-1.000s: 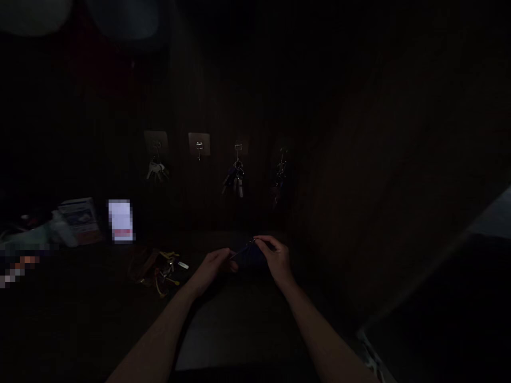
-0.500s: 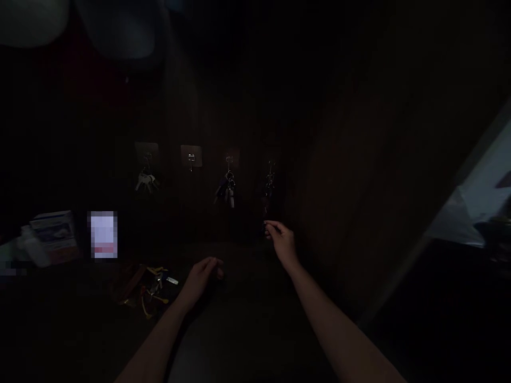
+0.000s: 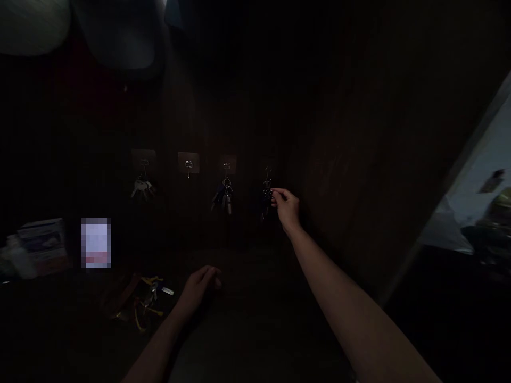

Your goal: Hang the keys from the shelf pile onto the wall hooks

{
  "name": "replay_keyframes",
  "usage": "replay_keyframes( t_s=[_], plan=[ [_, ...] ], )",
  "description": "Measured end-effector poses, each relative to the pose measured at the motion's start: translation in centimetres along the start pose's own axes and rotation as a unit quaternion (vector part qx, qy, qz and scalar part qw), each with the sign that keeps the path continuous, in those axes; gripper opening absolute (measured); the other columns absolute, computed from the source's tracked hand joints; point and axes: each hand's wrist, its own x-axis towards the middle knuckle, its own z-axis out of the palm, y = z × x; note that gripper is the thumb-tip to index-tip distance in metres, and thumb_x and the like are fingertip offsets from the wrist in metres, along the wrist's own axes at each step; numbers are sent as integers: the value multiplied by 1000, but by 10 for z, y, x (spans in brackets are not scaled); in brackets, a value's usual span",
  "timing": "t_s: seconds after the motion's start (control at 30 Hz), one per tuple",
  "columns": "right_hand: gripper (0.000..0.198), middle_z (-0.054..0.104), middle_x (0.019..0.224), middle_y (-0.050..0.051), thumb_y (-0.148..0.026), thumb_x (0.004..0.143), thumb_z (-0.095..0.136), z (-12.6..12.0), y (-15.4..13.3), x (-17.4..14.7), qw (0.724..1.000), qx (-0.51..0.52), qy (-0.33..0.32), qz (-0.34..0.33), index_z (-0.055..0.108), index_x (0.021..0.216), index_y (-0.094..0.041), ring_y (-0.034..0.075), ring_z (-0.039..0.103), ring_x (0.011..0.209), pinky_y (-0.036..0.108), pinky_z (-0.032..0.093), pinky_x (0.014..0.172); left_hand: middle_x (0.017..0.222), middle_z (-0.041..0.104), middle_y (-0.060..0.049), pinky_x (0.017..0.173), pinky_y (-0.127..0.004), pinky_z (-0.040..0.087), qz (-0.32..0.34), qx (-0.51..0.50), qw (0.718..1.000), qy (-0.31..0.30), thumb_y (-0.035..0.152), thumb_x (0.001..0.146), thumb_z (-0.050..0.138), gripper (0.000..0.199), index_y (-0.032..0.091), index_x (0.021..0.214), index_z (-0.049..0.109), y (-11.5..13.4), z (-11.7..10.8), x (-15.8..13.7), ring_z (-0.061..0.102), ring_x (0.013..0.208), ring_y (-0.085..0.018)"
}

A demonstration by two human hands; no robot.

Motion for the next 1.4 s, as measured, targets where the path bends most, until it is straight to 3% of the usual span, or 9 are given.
replay_keyframes(
  t_s=[0.4, 0.83, 1.17, 1.3, 1.4],
  plan=[
    [15, 61, 67, -1, -21, 72, 51, 16, -12, 47, 999, -28, 22, 9, 65, 77, -15, 7, 54, 54, 18, 46, 48, 67, 63, -3, 65, -27, 42, 6, 6, 1000, 0, 57, 76, 43, 46, 16, 85, 63, 3, 0, -1, 57, 67, -17],
    [16, 59, 57, -2, -13, 70, 51, 20, -6, 53, 998, -44, 1, 45, 66, 72, -14, 7, 51, 50, 19, 44, 47, 66, 63, -2, 68, -28, 42, 18, 10, 1000, 3, 56, 77, 42, 45, 17, 84, 63, 3, 0, -2, 57, 70, -17],
    [24, 65, 77, 3, -16, 70, 51, 15, -15, 33, 997, -55, 19, 50, 67, 87, -15, 11, 56, 65, 22, 45, 54, 67, 62, -2, 66, -27, 41, 11, -1, 1000, -11, 55, 78, 43, 44, 16, 85, 62, 3, 0, -1, 55, 67, -16],
    [26, 66, 87, 4, -21, 71, 51, 15, -16, 2, 998, -25, 43, 26, 65, 92, -16, 13, 58, 73, 24, 45, 58, 66, 61, -1, 63, -26, 40, 13, -15, 1000, -17, 53, 79, 43, 43, 15, 85, 61, 0, 0, 0, 55, 64, -14],
    [26, 66, 88, 4, -27, 72, 52, 17, -8, -36, 999, -6, 13, 39, 64, 93, -18, 15, 59, 75, 25, 45, 58, 66, 61, -1, 62, -25, 40, 17, -21, 999, -19, 52, 80, 43, 42, 15, 86, 61, -4, 0, 2, 54, 64, -13]
  ],
)
